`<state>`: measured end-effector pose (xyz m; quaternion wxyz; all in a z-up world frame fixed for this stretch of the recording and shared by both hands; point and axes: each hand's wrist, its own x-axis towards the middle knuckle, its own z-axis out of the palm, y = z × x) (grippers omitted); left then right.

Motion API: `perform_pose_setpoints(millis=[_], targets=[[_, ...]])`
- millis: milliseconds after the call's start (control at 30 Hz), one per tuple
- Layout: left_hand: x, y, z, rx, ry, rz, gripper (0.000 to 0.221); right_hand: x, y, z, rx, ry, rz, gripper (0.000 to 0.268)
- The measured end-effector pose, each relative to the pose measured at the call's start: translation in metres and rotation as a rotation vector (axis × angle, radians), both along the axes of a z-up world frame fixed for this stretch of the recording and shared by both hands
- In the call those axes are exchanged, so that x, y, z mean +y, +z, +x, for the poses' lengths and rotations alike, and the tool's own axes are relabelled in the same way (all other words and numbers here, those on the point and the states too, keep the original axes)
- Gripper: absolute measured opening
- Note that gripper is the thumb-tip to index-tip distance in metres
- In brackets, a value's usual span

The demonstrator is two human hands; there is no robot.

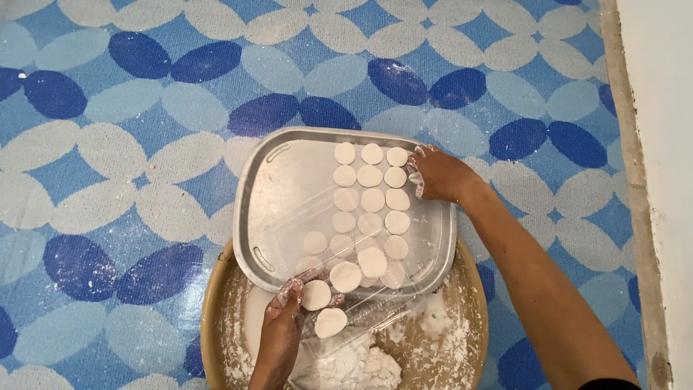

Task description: Packing small circular dough discs from a metal tray into a plastic container while sitting on the floor.

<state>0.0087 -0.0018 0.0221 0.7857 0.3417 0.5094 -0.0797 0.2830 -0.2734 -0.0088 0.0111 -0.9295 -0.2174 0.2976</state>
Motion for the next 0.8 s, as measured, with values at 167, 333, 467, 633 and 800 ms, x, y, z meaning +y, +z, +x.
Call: perform_pose_setpoints(millis=[167, 333, 467, 633, 800], targets=[[0.003, -0.015, -0.006, 0.001, -0.037, 0.036, 0.054, -0.004, -0.005, 0.002, -0.025, 0.098, -0.041, 0.062], [0.003, -0.018, -0.005, -0.057, -0.010, 0.032, 0.053, -0.010, -0.021, 0.004, -0.095, 0.177, -0.059, 0.063], [0.004, -0.018, -0.007, -0.062, -0.015, 0.019, 0.052, -0.005, -0.011, 0.000, -0.064, 0.129, -0.095, 0.066], [0.002, -0.015, -0.003, -0.046, 0.033, 0.008, 0.051, -0.004, 0.019, -0.012, 0.017, -0.165, 0.102, 0.075], [0.003, -0.018, -0.007, -0.075, 0.003, -0.025, 0.050, 0.004, 0.042, -0.056, -0.140, -0.877, 0.608, 0.055]])
